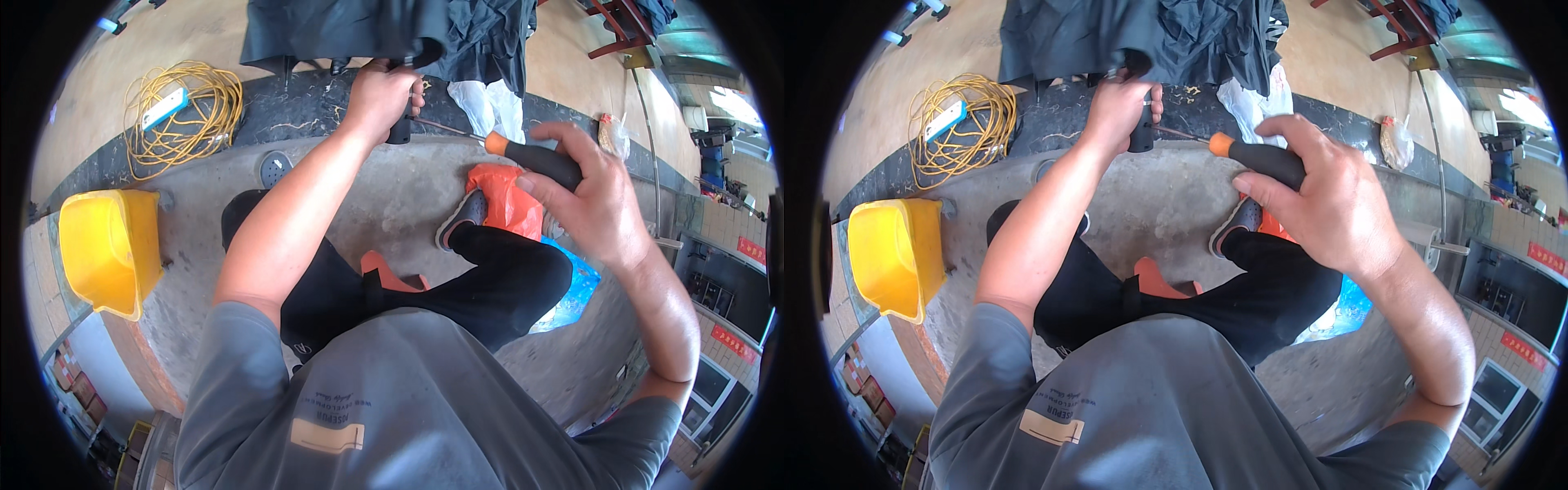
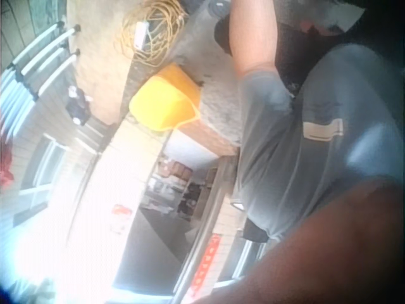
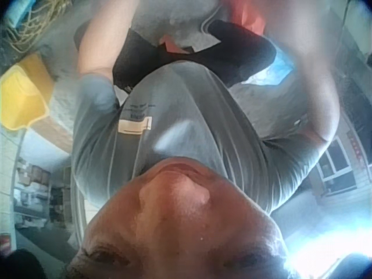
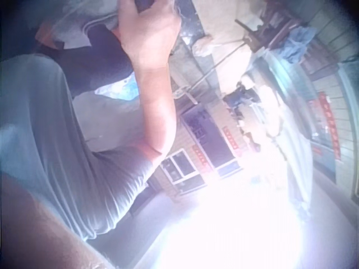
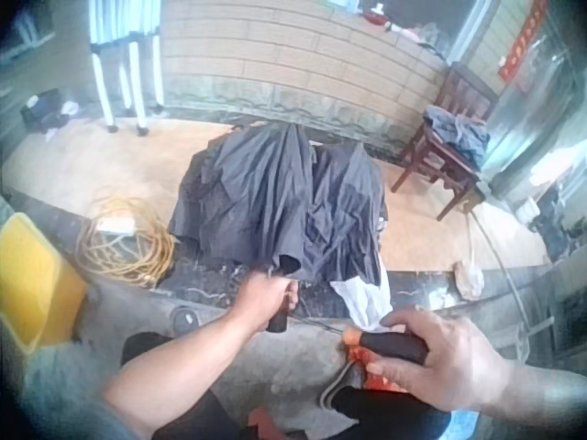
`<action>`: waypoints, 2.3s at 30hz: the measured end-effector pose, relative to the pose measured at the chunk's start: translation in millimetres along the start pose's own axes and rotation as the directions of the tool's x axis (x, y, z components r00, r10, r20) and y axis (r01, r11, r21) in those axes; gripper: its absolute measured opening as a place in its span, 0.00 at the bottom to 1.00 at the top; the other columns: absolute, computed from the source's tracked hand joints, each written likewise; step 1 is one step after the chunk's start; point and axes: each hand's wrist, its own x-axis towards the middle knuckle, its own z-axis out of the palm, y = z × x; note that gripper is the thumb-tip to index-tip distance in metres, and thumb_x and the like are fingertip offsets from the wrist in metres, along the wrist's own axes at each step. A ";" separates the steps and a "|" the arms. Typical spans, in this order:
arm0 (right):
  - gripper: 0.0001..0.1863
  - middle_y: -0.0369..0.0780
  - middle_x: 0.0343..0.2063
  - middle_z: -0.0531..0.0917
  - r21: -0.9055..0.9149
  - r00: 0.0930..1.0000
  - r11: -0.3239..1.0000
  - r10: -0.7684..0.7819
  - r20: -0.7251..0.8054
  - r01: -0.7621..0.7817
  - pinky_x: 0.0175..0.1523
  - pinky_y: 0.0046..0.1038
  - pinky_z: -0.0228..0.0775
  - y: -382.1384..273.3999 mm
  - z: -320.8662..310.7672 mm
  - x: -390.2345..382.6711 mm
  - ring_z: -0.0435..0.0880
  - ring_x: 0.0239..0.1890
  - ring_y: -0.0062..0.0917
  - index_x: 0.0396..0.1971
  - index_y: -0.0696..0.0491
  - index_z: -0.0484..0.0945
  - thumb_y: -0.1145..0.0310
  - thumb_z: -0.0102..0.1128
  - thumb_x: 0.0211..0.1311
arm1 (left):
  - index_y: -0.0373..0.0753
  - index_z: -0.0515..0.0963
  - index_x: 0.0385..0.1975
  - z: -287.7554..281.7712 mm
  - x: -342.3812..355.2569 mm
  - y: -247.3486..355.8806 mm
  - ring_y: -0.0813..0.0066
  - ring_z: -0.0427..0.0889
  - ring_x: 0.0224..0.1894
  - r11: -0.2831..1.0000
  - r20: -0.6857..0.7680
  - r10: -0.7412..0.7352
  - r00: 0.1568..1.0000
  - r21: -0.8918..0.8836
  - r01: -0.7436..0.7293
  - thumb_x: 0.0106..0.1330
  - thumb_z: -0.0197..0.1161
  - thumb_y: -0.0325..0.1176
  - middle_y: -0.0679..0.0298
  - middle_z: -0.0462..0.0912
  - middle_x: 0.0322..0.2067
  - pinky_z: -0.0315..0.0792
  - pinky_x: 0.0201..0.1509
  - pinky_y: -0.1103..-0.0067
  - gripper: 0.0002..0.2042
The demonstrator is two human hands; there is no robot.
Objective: The person sits on a stool and uses a screwdriver to unscrew the handle of an umbrella. They pull a plastic component off the end of the handle by hand while holding the umbrella frame.
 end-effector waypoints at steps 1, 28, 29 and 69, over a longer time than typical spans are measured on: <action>0.20 0.41 0.28 0.82 0.134 0.992 0.984 0.110 0.066 -0.118 0.38 0.28 0.74 1.6 0.5 -1.6 0.82 0.28 0.30 0.49 0.57 0.75 0.62 0.67 0.62 | 0.35 0.70 0.36 0.1 -0.8 1.4 0.77 0.75 0.22 1.000 -0.018 -0.006 1.000 -0.026 0.006 0.62 0.57 0.28 0.65 0.77 0.23 0.71 0.26 0.79 0.06; 0.21 0.34 0.27 0.75 -0.263 0.962 0.929 -0.272 -0.007 0.261 0.36 0.30 0.73 -4.5 -1.3 -4.6 0.77 0.28 0.25 0.49 0.55 0.76 0.61 0.67 0.58 | 0.34 0.75 0.25 5.2 -10.2 2.8 0.77 0.76 0.23 0.996 -0.018 -0.011 1.000 0.085 0.012 0.63 0.57 0.33 0.65 0.77 0.21 0.71 0.26 0.78 0.09; 0.21 0.34 0.26 0.75 -0.028 0.990 0.990 -0.136 -0.031 0.136 0.34 0.28 0.72 2.5 4.3 -10.8 0.76 0.26 0.22 0.49 0.56 0.76 0.60 0.66 0.61 | 0.34 0.75 0.25 6.8 -9.6 6.3 0.77 0.76 0.23 0.997 -0.034 -0.006 0.999 0.072 0.008 0.63 0.58 0.33 0.65 0.77 0.21 0.71 0.26 0.78 0.09; 0.14 0.34 0.19 0.71 0.422 0.950 0.869 0.152 0.273 -0.260 0.21 0.21 0.59 9.0 18.7 -10.4 0.67 0.18 0.17 0.45 0.55 0.76 0.60 0.54 0.69 | 0.34 0.75 0.25 -11.7 -13.4 9.4 0.78 0.75 0.21 1.000 -0.107 -0.005 0.994 0.005 0.005 0.62 0.58 0.27 0.64 0.77 0.21 0.70 0.25 0.81 0.05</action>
